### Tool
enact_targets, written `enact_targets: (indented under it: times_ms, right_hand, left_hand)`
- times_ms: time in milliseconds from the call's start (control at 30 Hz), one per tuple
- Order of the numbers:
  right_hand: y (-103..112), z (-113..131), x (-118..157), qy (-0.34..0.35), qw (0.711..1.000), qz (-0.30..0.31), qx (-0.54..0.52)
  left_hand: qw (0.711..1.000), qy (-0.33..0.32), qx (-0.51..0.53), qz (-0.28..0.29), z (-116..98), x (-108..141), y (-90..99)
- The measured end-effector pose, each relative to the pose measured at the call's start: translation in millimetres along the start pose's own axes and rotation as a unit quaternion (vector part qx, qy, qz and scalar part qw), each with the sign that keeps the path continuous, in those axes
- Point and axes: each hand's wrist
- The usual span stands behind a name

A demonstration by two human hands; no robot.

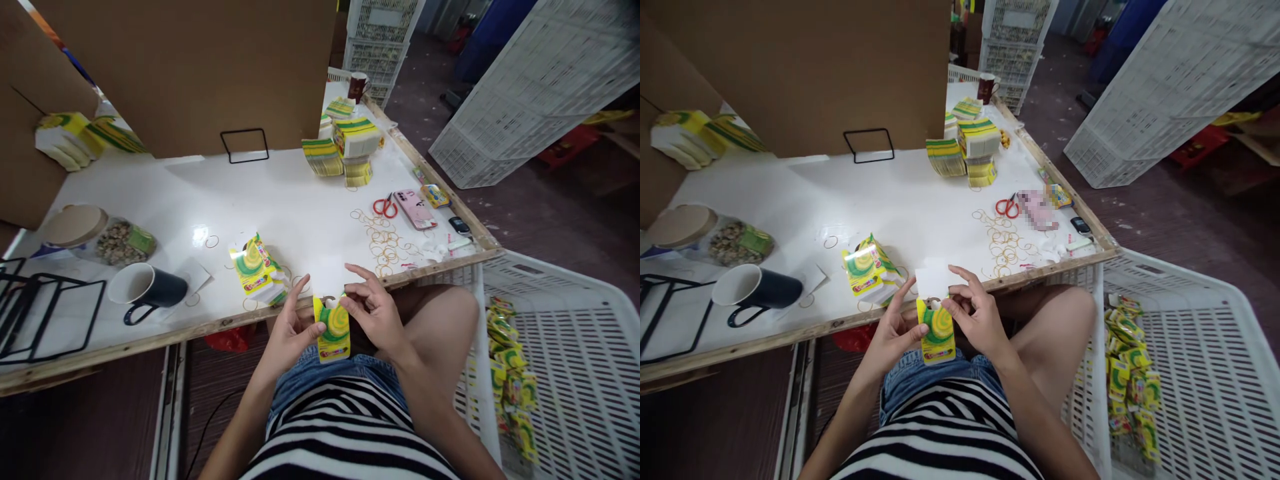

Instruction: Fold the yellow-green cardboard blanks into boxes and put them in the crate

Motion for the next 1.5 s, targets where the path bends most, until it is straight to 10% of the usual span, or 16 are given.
enact_targets:
  times_ms: [267, 667, 1500]
  right_hand:
    - [12.0, 6.4, -3.1, 0.102, 0.992, 0.012, 0.076]
    - [5.0, 11.8, -1.6, -0.07, 0.984, 0.09, 0.133]
    - [-0.7, -7.7, 0.5, -0.027, 0.999, 0.02, -0.012]
  left_hand:
    - [0.999, 0.007, -0.035, 0.026, 4.6, -0.4, -2.9]
    - [0.996, -0.007, -0.086, 0.001, 6.7, 2.6, -7.5]
    - [0.995, -0.037, -0.089, -0.029, 13.2, -2.3, -15.8]
Point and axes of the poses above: each hand's wrist, its own x-axis away from the middle knuckle, its own y-axis out of the back of the hand, z = x × y, and after that the axes turned 7 degrees about x, right-handed
